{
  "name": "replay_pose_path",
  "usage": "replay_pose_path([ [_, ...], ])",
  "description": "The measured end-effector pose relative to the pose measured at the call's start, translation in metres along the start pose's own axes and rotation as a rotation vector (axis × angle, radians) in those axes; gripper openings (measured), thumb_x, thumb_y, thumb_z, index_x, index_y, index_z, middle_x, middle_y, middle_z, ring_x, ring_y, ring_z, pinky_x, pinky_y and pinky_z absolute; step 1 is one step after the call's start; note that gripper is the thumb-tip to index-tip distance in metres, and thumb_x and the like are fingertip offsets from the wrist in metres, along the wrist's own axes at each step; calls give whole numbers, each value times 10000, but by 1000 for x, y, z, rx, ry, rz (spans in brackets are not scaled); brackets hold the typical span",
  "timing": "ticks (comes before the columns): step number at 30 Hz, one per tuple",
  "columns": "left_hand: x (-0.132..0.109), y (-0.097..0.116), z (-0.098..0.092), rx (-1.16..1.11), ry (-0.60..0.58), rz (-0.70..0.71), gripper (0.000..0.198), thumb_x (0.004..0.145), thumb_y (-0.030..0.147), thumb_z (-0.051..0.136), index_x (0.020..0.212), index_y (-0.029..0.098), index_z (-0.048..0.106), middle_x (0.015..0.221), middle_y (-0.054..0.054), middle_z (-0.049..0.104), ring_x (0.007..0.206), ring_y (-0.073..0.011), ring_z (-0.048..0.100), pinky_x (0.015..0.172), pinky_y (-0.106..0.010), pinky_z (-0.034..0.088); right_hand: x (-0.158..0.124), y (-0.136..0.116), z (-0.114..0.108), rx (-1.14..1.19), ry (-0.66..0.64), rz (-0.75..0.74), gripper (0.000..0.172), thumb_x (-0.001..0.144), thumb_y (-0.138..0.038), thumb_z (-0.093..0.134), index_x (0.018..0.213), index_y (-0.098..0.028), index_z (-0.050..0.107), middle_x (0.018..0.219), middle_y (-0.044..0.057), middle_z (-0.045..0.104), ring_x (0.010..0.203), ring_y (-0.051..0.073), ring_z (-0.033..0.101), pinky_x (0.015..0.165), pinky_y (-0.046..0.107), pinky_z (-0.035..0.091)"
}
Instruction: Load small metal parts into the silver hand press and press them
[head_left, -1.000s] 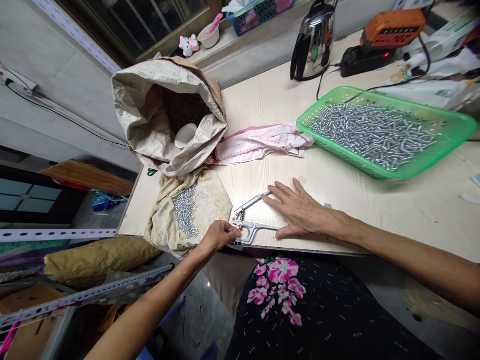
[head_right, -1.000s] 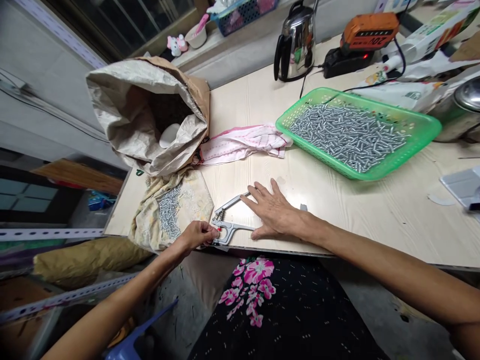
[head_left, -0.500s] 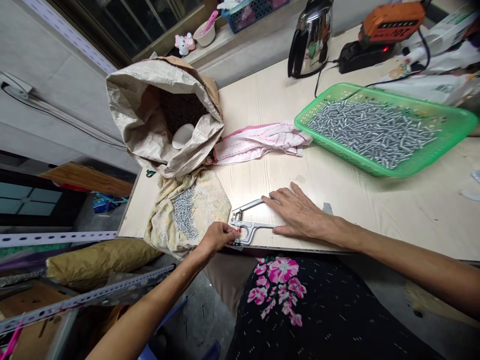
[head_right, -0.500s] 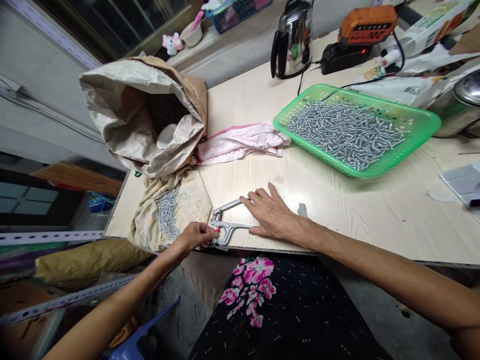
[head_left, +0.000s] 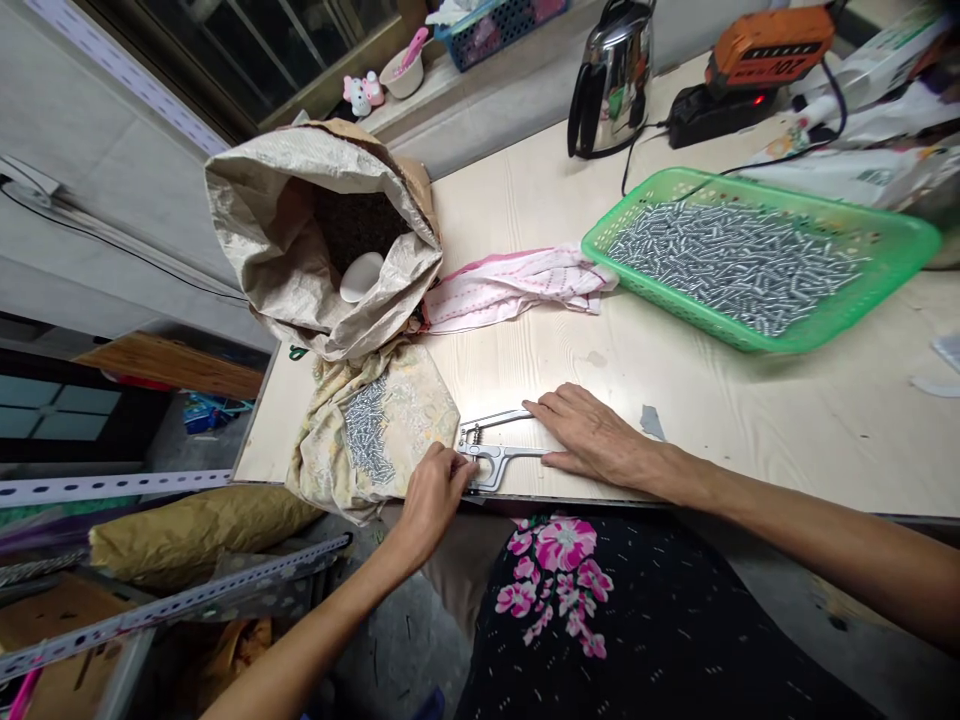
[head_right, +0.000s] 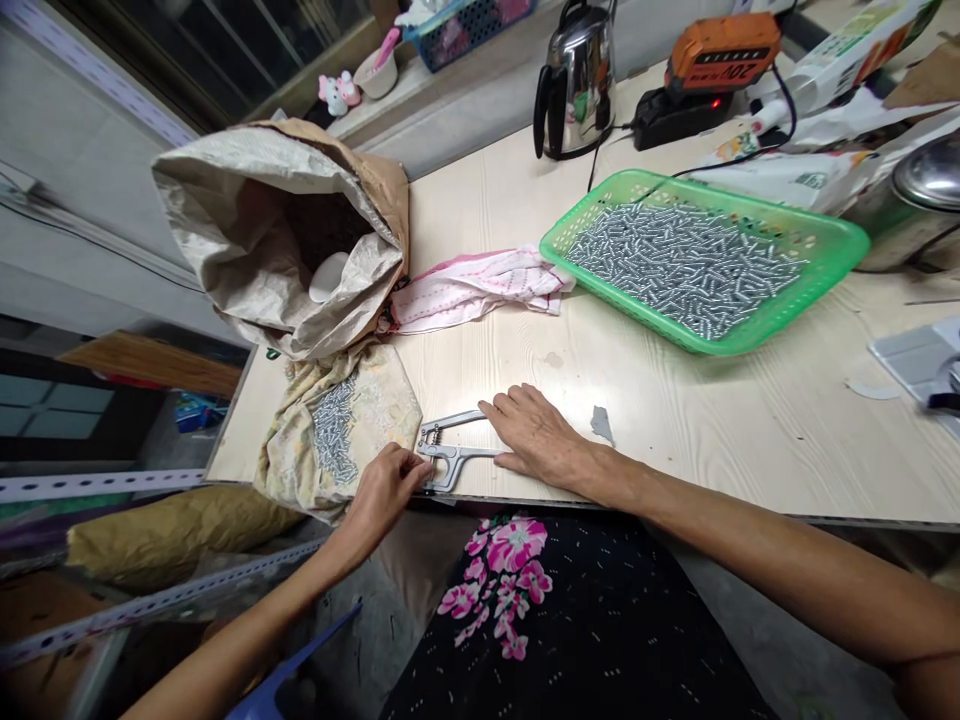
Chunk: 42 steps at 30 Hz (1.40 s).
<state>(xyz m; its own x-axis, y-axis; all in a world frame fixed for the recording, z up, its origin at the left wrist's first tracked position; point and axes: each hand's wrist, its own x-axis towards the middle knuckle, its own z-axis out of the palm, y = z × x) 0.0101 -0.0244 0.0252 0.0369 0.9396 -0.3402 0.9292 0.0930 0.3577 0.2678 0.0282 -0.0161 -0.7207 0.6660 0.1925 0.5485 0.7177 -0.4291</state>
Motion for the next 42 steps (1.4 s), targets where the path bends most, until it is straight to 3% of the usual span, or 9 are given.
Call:
replay_pose_path([
  [3, 1, 20, 7, 124, 136, 323, 250, 895, 335, 599, 1074, 163, 626, 1081, -106, 620, 1022, -250, 579, 874, -378, 493, 0, -2, 0, 10, 11, 17, 582, 807, -293, 682, 1308, -139, 429, 1102, 137, 568, 1008, 293, 497, 877, 449, 441],
  [9, 42, 52, 16, 284, -23, 672, 629, 837, 327, 694, 1363, 156, 394, 1354, -156, 499, 1190, -296, 485, 1006, -461, 444, -3, -5, 4, -5, 7, 119, 699, 714, -404, 776, 1264, -137, 437, 1127, 153, 548, 1020, 314, 502, 826, 451, 481],
  [14, 53, 56, 10, 392, -97, 666, 468, 884, 318, 634, 1281, 136, 465, 1120, -107, 597, 1029, -271, 524, 877, -411, 491, -7, -3, 3, -26, 20, 146, 337, 800, -235, 709, 1077, -173, 528, 1013, 96, 559, 929, 253, 513, 766, 381, 466],
  [20, 48, 53, 22, 356, -37, 648, 153, 960, 275, 513, 1042, 171, 590, 950, -62, 612, 936, -222, 528, 811, -357, 478, -4, 3, 7, 15, 25, 84, 43, 894, -192, 596, 902, -168, 562, 908, 65, 567, 838, 205, 493, 731, 332, 413],
  [24, 47, 51, 31, 337, 39, 615, 207, 984, 266, 455, 895, 171, 616, 856, -59, 605, 880, -218, 536, 768, -351, 481, 2, 4, 12, 25, -11, 64, 149, 952, -186, 488, 815, -174, 549, 848, 53, 562, 807, 194, 494, 742, 331, 409],
  [28, 43, 49, 35, 294, 114, 579, 196, 961, 288, 510, 1089, 165, 591, 991, -84, 640, 970, -236, 568, 826, -387, 515, 3, 12, 3, 100, -19, 85, 99, 939, -239, 528, 984, -163, 572, 960, 81, 566, 878, 211, 509, 771, 344, 434],
  [33, 19, 50, 57, 217, 289, 611, 449, 955, 274, 516, 1373, 136, 425, 1427, -185, 485, 1368, -308, 406, 1077, -499, 421, 3, 34, -18, 121, -97, 6, 582, 841, -541, 639, 1241, -133, 526, 1084, 130, 561, 972, 262, 503, 848, 412, 431],
  [37, -4, 57, 81, 189, 291, 626, 515, 974, 305, 471, 1447, 141, 348, 1503, -182, 409, 1456, -314, 264, 1125, -560, 358, 14, 42, -20, 44, -92, 26, 387, 944, -465, 509, 1150, -153, 606, 1015, 118, 595, 937, 249, 509, 828, 392, 413],
  [42, -13, 60, 94, 119, 283, 659, 471, 978, 367, 461, 1378, 119, 451, 1431, -168, 510, 1413, -295, 366, 1139, -550, 350, 37, 61, -15, -32, -42, -2, 233, 973, -260, 445, 916, -151, 643, 914, 96, 615, 879, 223, 504, 807, 355, 389],
])
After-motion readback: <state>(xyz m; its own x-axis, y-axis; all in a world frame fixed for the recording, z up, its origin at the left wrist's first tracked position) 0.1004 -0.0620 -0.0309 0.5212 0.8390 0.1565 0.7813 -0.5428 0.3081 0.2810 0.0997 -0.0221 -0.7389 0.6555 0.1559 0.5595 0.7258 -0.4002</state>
